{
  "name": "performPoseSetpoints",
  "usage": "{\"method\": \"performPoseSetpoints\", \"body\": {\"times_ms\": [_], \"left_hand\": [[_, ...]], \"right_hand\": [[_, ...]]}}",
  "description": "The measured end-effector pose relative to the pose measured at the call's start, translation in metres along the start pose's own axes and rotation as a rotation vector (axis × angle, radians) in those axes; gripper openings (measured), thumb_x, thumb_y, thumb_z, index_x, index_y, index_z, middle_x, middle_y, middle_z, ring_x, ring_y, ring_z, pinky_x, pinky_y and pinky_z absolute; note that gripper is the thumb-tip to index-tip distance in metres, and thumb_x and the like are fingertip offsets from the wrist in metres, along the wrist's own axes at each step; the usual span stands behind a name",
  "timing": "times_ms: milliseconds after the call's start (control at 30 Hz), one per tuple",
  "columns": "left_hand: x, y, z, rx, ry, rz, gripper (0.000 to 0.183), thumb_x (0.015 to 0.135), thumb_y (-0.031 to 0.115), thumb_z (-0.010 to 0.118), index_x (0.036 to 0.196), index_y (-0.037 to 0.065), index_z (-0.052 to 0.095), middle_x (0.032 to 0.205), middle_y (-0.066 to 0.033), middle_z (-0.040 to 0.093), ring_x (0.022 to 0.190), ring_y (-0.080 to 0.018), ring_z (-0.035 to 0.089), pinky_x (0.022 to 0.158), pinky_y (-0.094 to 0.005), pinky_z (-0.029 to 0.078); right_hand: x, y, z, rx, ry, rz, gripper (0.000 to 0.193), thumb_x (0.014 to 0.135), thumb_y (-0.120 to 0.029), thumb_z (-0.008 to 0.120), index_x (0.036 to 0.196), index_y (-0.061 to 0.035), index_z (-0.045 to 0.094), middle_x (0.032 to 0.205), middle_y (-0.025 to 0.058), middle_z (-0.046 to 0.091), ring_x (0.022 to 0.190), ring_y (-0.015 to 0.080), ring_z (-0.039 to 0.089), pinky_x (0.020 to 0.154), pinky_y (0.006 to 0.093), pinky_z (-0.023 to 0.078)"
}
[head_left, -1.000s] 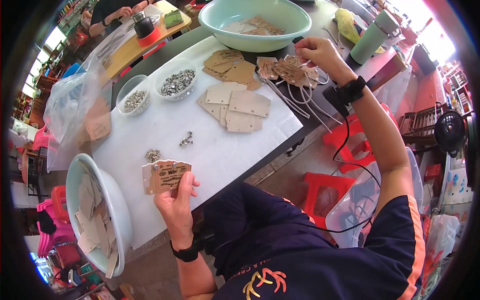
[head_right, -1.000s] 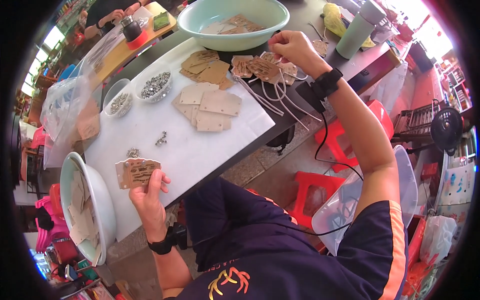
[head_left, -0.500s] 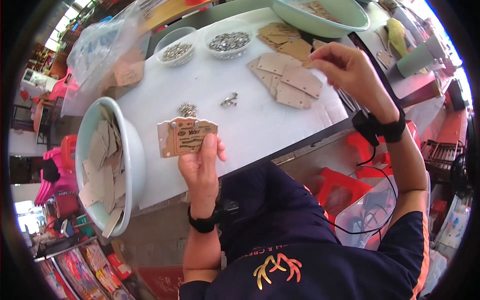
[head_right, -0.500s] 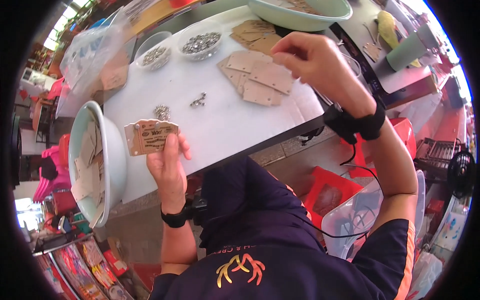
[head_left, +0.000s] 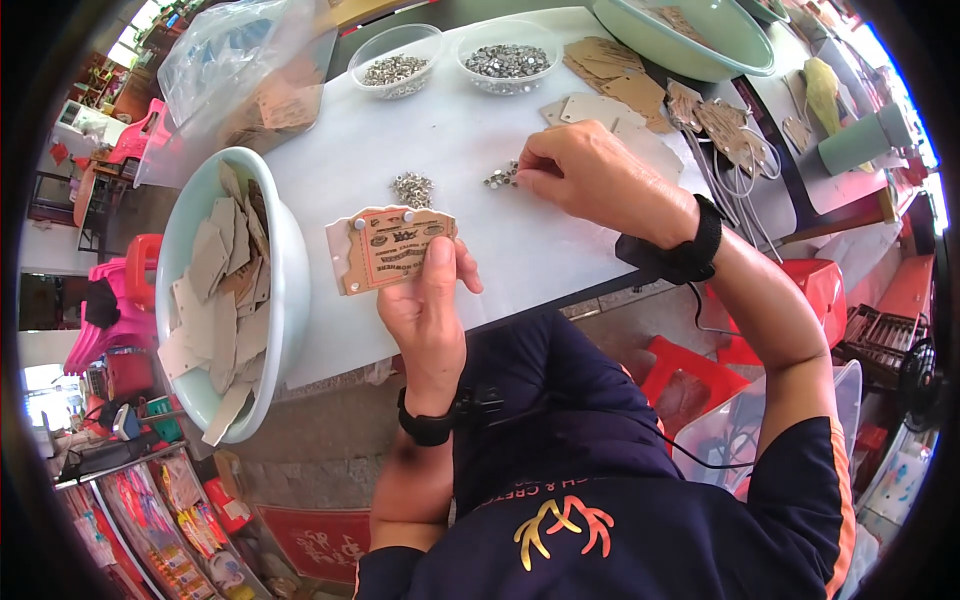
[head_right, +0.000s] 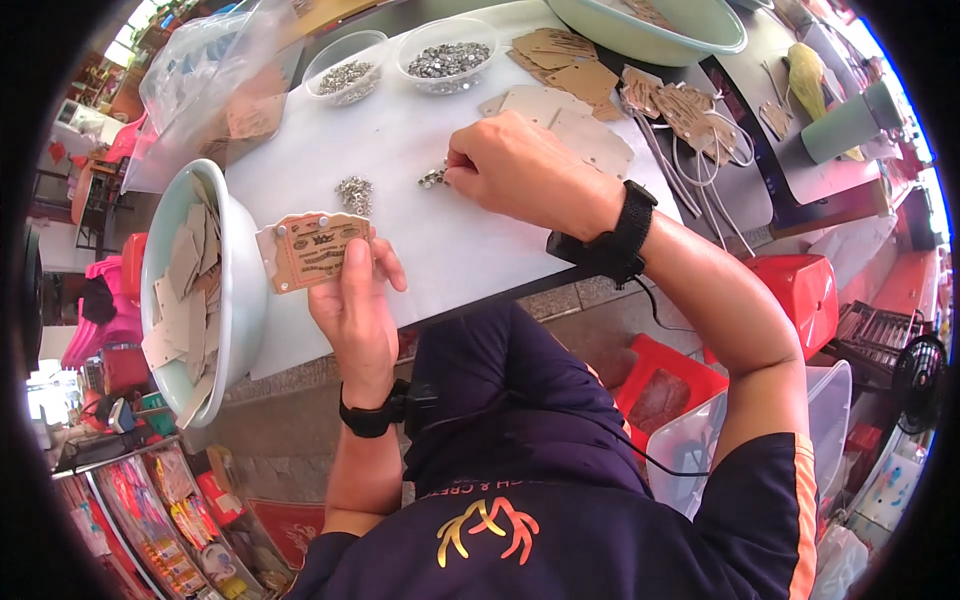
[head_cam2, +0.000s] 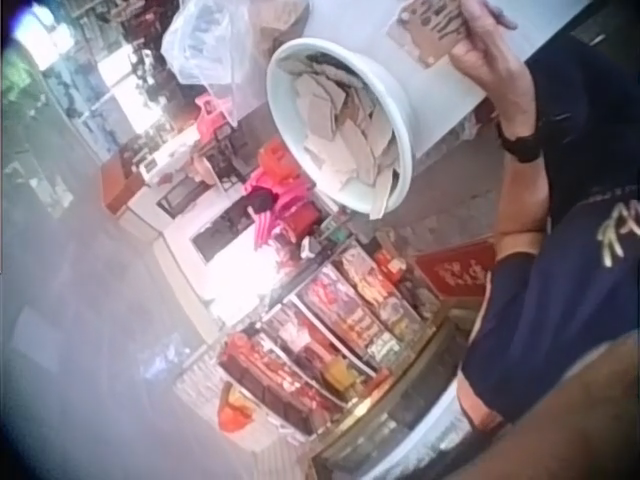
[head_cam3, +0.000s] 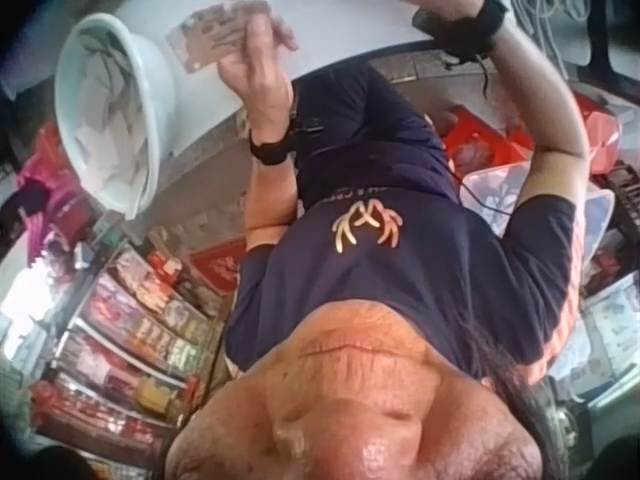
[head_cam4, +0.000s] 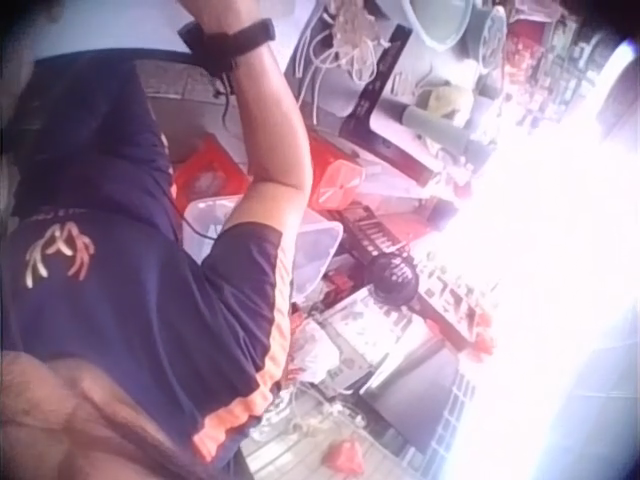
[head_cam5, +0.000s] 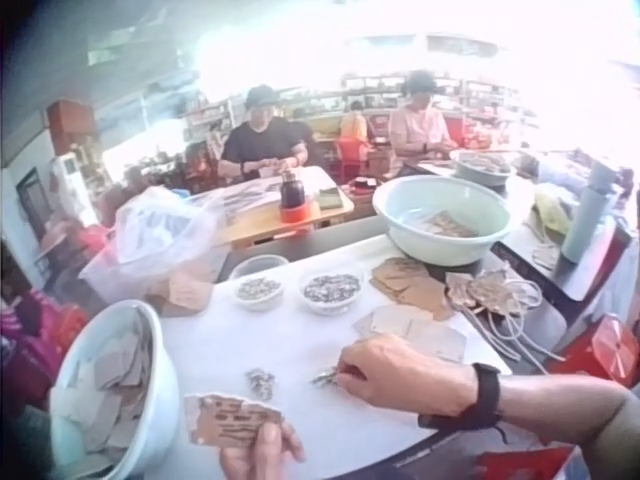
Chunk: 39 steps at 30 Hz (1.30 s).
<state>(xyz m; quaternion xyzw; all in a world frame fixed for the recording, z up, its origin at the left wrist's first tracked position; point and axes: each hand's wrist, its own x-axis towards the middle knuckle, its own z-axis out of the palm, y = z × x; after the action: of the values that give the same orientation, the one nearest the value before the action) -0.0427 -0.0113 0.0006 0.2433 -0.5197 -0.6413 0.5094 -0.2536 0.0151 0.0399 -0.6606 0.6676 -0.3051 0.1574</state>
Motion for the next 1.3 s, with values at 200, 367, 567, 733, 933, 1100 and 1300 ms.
{"method": "performPoseSetpoints", "body": {"times_ms": [200,367,567,733,933,1100,1300], "left_hand": [[0.001,-0.002,-0.005,-0.023,-0.051,-0.014,0.019,0.099,0.017,0.055,0.107,-0.001,0.058,0.093,-0.0069,0.060,0.073,-0.0131,0.054,0.059,-0.0280,0.044],[0.001,-0.003,-0.008,0.017,-0.065,-0.024,0.021,0.099,0.018,0.055,0.105,-0.002,0.060,0.086,-0.0072,0.060,0.072,-0.0126,0.054,0.059,-0.0279,0.044],[0.003,0.001,-0.003,0.041,-0.060,-0.019,0.019,0.101,0.015,0.052,0.095,-0.002,0.060,0.079,-0.0048,0.059,0.067,-0.0112,0.055,0.062,-0.0261,0.045],[0.004,-0.001,-0.003,0.033,-0.055,-0.024,0.019,0.100,0.015,0.053,0.095,-0.002,0.060,0.079,-0.0046,0.059,0.067,-0.0113,0.055,0.062,-0.0262,0.045],[0.003,0.000,-0.001,0.024,-0.047,-0.045,0.018,0.100,0.015,0.053,0.097,-0.002,0.060,0.079,-0.0049,0.059,0.067,-0.0114,0.055,0.060,-0.0264,0.046],[0.001,0.004,-0.004,0.021,-0.063,-0.064,0.022,0.099,0.017,0.053,0.113,0.000,0.054,0.090,-0.0080,0.059,0.073,-0.0133,0.055,0.059,-0.0284,0.044],[0.002,0.007,0.003,0.060,-0.008,-0.083,0.026,0.101,0.020,0.048,0.093,-0.003,0.059,0.080,-0.0057,0.058,0.068,-0.0117,0.054,0.060,-0.0269,0.046]], "right_hand": [[0.007,0.007,-0.006,-0.170,0.074,-0.033,0.015,0.083,-0.013,0.059,0.086,-0.0006,0.068,0.076,0.0179,0.066,0.074,0.0368,0.064,0.068,0.0441,0.051],[0.014,0.010,-0.003,-0.261,0.078,-0.182,0.012,0.084,-0.013,0.060,0.088,-0.0046,0.069,0.082,0.0143,0.067,0.078,0.0355,0.064,0.069,0.0435,0.050],[0.017,0.011,-0.004,-0.318,-0.004,-0.194,0.012,0.085,-0.014,0.061,0.089,-0.0051,0.068,0.086,0.0135,0.067,0.079,0.0347,0.064,0.070,0.0438,0.050],[0.016,0.015,-0.007,-0.354,-0.009,-0.151,0.011,0.084,-0.013,0.065,0.088,-0.0027,0.066,0.085,0.0127,0.066,0.080,0.0323,0.063,0.072,0.0421,0.049],[0.008,0.018,-0.021,-0.213,-0.019,-0.052,0.012,0.086,-0.012,0.066,0.091,-0.0012,0.067,0.077,0.0111,0.066,0.071,0.0246,0.065,0.065,0.0349,0.051],[-0.006,-0.009,-0.023,0.351,-0.200,0.251,0.020,0.091,-0.017,0.063,0.096,0.0021,0.067,0.076,0.0066,0.065,0.065,0.0129,0.062,0.057,0.0276,0.051],[-0.029,-0.035,0.010,0.877,-0.159,0.272,0.014,0.094,-0.011,0.065,0.102,0.0005,0.064,0.080,0.0011,0.065,0.069,0.0058,0.063,0.061,0.0207,0.052]]}}
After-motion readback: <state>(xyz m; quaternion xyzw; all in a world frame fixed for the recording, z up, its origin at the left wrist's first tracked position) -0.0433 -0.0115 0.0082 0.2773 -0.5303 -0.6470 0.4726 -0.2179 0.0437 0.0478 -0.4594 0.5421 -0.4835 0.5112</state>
